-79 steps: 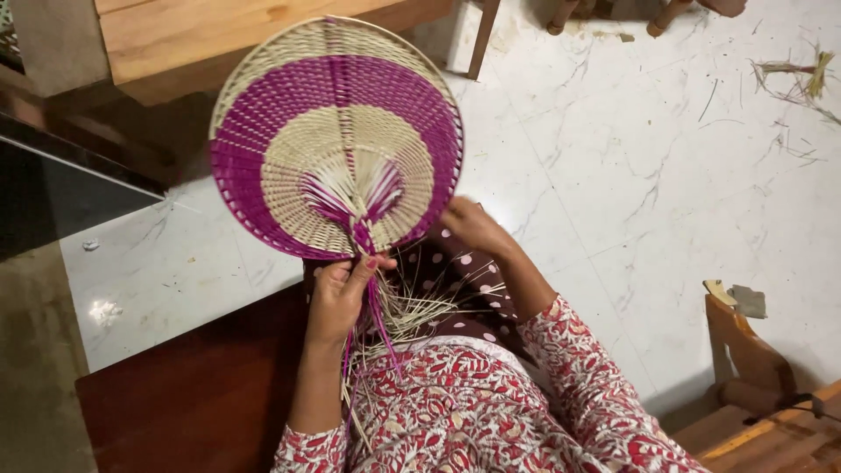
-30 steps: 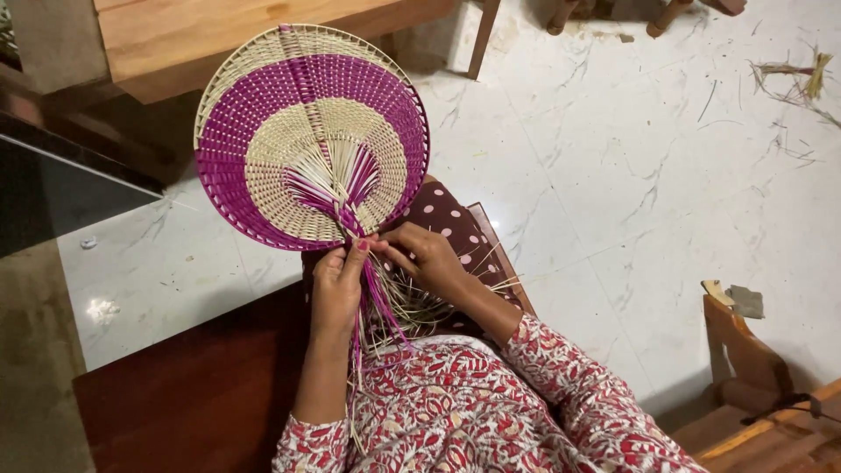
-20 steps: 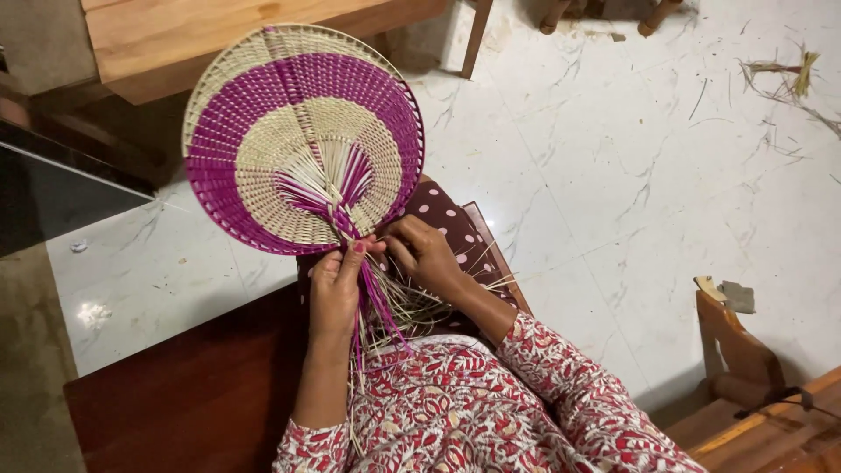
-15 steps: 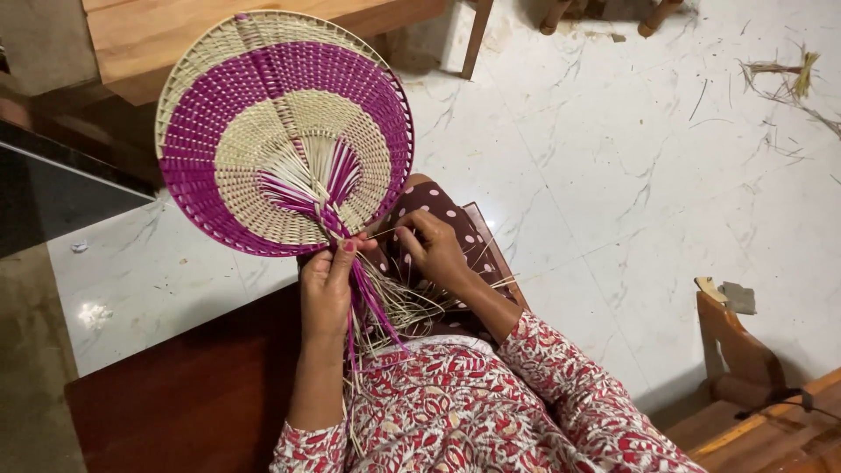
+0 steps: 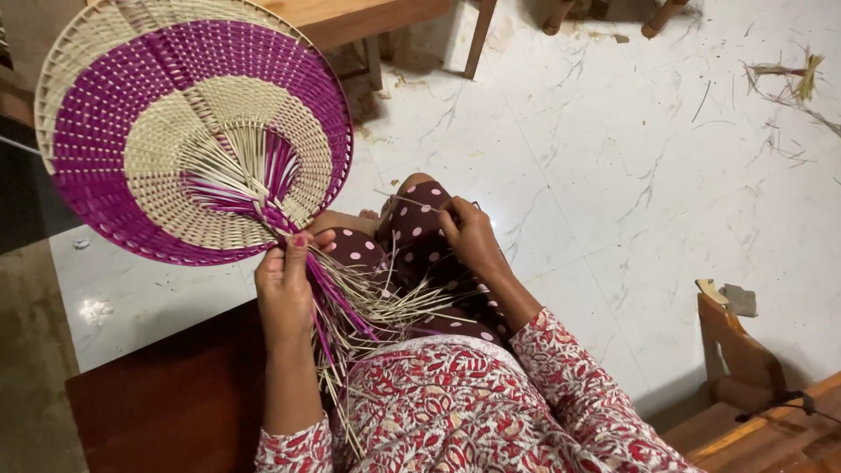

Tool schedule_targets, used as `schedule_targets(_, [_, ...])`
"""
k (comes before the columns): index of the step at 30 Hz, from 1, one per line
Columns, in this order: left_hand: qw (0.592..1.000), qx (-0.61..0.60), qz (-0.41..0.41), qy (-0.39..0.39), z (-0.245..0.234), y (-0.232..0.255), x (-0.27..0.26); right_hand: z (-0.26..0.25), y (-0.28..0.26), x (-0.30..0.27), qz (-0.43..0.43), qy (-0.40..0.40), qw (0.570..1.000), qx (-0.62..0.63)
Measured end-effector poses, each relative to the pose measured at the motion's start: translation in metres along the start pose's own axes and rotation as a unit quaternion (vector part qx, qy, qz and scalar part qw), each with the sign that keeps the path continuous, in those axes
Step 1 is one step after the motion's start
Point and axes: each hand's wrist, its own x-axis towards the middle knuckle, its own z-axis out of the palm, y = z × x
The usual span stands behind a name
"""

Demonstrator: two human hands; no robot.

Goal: Weaving a decorative hand fan using dried plant fibers, focusing on the handle and base construction.

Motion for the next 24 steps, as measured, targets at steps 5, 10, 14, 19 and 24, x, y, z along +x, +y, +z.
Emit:
schedule_targets(5, [0.991,0.113,0.031,-0.069,0.021,0.038,-0.013,0.003,0.010,0.006,0.019,0.001,1.000,-0.019])
schedule_targets(10, [0.949,0.239,-0.009,-0.206,0.041,0.042,-0.021,-0.004,-0.028,-0.001,-0.021,-0.026,0.994,-0.100])
schedule_targets(14, [0.938,0.219,-0.012,-0.268,0.046,0.016,-0.016,0.008,-0.005,0.003,-0.060,-0.035,0.990,-0.122])
schedule_targets(19, [0.916,0.244,-0.068,-0.312,0.054,0.004,-0.017,0.039,0.064,0.007,-0.151,-0.126,0.943,-0.267])
schedule_targets(24, [0.903,0.262,-0.074,-0.332,0.060,0.003,-0.017,0.069,0.128,0.019,-0.177,-0.201,0.893,-0.362])
